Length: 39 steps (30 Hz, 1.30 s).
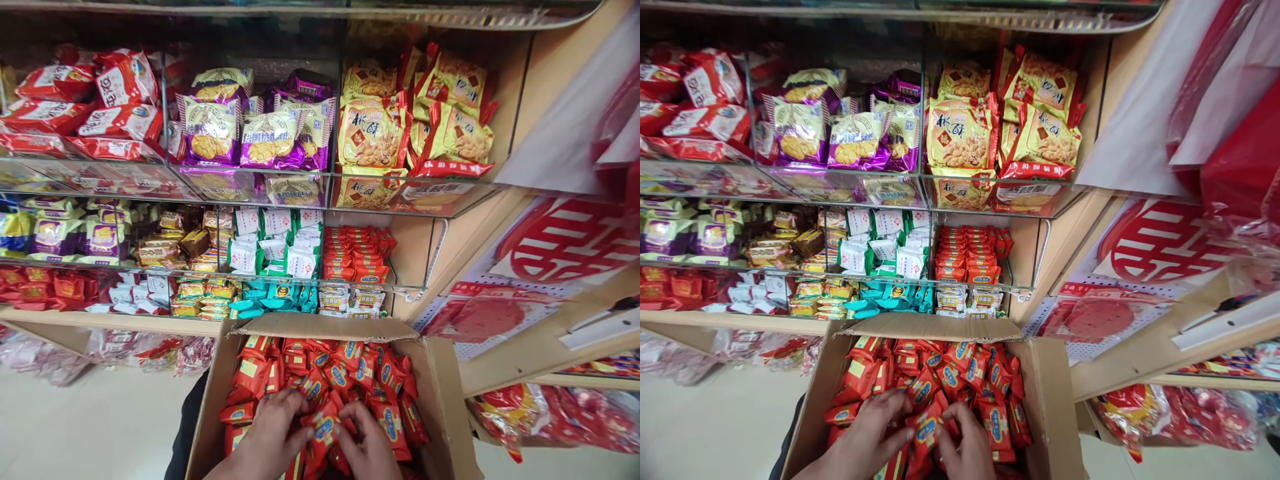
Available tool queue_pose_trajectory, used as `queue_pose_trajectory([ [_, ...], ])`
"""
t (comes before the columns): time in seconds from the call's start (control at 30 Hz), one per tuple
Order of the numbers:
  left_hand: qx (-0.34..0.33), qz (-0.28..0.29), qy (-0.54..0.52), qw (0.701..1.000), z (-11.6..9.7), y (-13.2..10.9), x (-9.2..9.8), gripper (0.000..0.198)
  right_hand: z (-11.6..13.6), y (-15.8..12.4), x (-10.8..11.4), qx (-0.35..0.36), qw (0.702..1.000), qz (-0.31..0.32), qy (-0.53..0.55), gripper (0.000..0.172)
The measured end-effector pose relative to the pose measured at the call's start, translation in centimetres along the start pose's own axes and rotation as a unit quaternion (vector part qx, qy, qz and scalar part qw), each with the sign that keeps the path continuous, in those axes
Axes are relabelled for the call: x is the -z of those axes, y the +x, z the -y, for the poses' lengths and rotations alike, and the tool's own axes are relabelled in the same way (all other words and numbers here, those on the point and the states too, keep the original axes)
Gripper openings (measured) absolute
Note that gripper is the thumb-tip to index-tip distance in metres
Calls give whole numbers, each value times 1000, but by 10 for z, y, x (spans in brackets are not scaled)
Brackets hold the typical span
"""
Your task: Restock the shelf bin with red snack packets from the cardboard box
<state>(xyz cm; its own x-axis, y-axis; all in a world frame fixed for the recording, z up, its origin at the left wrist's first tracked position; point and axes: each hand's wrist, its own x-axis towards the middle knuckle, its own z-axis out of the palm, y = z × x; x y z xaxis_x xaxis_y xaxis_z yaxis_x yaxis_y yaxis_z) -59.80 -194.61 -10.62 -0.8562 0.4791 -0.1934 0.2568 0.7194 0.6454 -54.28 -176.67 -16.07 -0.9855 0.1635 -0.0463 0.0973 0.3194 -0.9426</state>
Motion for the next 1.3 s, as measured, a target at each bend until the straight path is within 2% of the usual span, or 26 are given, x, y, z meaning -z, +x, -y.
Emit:
queue_pose_trajectory([
  [0.07, -20, -42, -120, 992, -10, 4, 7, 28, 17, -2, 11, -13, 996, -31, 78, 24],
  [0.1, -23, -44, -193, 980, -16, 7, 10, 34, 28, -3, 17, -22, 992, -43, 120, 27],
  [0.2, -1, 1, -397, 918, -38, 17, 19, 31, 60, -2, 32, -43, 981, -37, 184, 43],
  [0.3, -24, -5, -503, 864, -59, 25, 29, 29, 84, 6, 41, -24, 988, -45, 144, 29],
  [0.33, -32, -7, -515, 856, -64, 27, 31, 28, 89, 10, 43, -14, 990, -67, 124, 27],
  [0.43, -37, -22, -531, 846, -76, 28, 34, 23, 98, 18, 44, 19, 985, -160, 55, 33],
  [0.5, -48, -58, -529, 845, -80, 28, 32, 23, 100, 21, 41, 55, 976, -210, 1, 36],
  [0.6, -84, -154, -459, 871, -81, 29, 24, 25, 102, 22, 37, 108, 958, -257, -66, 36],
  [0.67, -92, -197, -401, 890, -79, 30, 22, 26, 102, 22, 39, 119, 954, -262, -87, 35],
  [0.7, -91, -199, -385, 897, -77, 30, 23, 27, 102, 22, 42, 122, 955, -254, -98, 35],
  [0.77, -98, -164, -374, 907, -73, 26, 27, 25, 103, 24, 51, 144, 960, -202, -130, 34],
  [0.8, -107, -127, -371, 914, -71, 24, 31, 25, 104, 25, 56, 165, 961, -162, -150, 33],
  [0.9, -143, 29, -366, 919, -67, 15, 37, 50, 107, 25, 65, 235, 952, -44, -194, 34],
  [0.93, -148, 65, -365, 917, -66, 13, 37, 51, 107, 24, 65, 242, 951, -28, -190, 33],
  [0.97, -144, 74, -374, 913, -66, 11, 35, 46, 106, 22, 63, 234, 957, -27, -171, 30],
  [1.03, -112, 24, -427, 897, -65, 9, 29, 32, 101, 17, 55, 186, 979, -34, -78, 17],
  [1.1, -66, -41, -499, 863, -65, 8, 21, 24, 94, 10, 43, 120, 992, -10, 49, 35],
  [1.17, -43, -53, -545, 836, -67, 8, 16, 22, 88, 5, 36, 66, 987, 60, 134, 42],
  [1.23, -53, -46, -538, 840, -68, 9, 19, 21, 89, 6, 40, 38, 984, 107, 140, 32],
  [1.3, -93, -75, -483, 868, -71, 16, 33, 22, 102, 17, 59, 57, 991, 90, 79, 30],
])
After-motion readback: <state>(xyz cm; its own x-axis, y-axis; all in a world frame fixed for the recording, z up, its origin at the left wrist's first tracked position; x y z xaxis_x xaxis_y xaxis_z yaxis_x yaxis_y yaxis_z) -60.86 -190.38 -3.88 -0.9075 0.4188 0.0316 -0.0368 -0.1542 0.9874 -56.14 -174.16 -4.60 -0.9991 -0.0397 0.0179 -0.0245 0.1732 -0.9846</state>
